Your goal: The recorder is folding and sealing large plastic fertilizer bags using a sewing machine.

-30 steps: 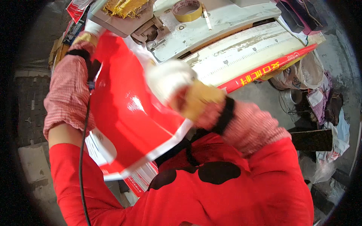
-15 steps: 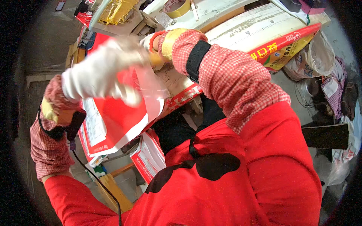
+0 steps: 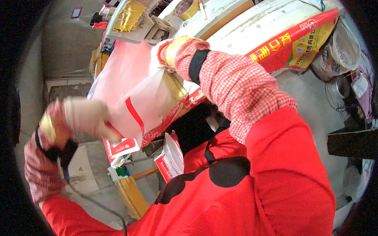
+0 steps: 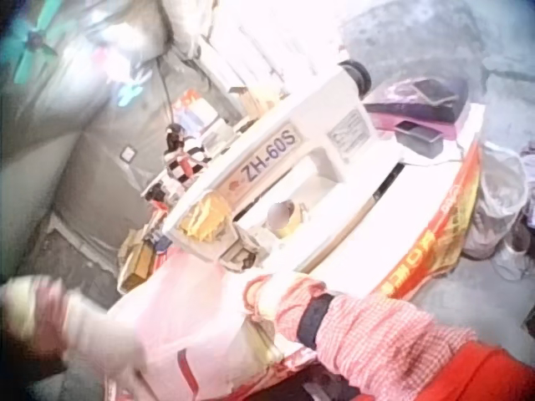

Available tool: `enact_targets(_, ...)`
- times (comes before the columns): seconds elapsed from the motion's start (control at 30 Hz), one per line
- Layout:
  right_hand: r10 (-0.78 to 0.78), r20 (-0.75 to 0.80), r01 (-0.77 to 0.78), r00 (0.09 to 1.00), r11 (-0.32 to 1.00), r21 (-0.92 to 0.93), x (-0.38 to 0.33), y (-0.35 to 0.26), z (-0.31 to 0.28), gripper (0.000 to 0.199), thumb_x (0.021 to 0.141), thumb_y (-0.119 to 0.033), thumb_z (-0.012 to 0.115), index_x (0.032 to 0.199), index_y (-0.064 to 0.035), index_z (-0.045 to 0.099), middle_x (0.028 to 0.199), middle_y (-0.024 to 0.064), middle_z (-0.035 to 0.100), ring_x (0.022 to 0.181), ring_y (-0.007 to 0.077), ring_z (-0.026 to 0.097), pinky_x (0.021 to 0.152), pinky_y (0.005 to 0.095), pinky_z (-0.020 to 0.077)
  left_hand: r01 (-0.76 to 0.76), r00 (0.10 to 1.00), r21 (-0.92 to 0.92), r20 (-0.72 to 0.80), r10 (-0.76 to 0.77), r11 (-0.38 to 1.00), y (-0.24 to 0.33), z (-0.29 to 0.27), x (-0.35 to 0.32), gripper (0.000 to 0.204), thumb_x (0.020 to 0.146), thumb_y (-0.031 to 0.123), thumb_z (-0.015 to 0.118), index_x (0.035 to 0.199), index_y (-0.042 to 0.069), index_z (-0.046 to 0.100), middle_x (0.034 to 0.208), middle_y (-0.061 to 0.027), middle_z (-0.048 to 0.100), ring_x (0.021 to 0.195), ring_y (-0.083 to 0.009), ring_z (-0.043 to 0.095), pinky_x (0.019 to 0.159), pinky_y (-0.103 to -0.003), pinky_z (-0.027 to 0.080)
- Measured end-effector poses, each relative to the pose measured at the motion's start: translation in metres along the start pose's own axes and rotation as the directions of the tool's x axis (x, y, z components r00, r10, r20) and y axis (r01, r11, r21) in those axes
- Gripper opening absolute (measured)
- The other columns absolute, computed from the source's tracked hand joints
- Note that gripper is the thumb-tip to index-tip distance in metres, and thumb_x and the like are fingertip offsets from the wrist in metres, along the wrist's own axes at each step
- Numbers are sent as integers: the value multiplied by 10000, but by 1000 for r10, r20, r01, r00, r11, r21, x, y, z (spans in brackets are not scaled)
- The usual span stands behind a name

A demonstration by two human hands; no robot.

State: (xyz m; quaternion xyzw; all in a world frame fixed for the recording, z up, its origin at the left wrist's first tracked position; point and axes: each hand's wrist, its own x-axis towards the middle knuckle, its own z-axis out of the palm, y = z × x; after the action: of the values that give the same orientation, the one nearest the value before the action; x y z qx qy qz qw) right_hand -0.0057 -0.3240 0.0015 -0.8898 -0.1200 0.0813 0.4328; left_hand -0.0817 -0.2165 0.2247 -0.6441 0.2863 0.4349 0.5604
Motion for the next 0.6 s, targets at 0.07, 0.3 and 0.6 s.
enact_targets(0.07, -228, -151, 272, 962, 854, 443, 38, 75, 23, 202, 721, -168, 565, 894, -83, 629, 686, 74, 630, 574, 195, 615, 520, 377, 496, 14, 975, 256, -216, 43, 967, 15, 21, -8, 469, 659, 492, 631, 633, 24, 643, 590, -132, 574, 631, -274, 582, 593, -365, 463)
enact_targets(0.3, -234, -814, 164, 531, 971, -171, -86, -37, 87, 136, 738, -161, 482, 703, -152, 614, 635, 81, 602, 568, 233, 571, 584, 350, 484, -457, 753, 540, -188, 630, 707, 119, 33, 30, 65, 548, 125, 610, 542, 61, 599, 524, -54, 524, 502, -198, 498, 514, -318, 422)
enact_targets(0.6, -364, -628, 2, 688, 866, -500, -57, 16, 169, 108, 704, -190, 520, 728, -126, 604, 686, 72, 602, 601, 227, 572, 591, 376, 471, -236, 845, 538, -297, 444, 810, 66, -12, -1, 290, 647, 341, 671, 618, 55, 635, 617, -77, 561, 732, -265, 552, 646, -364, 459)
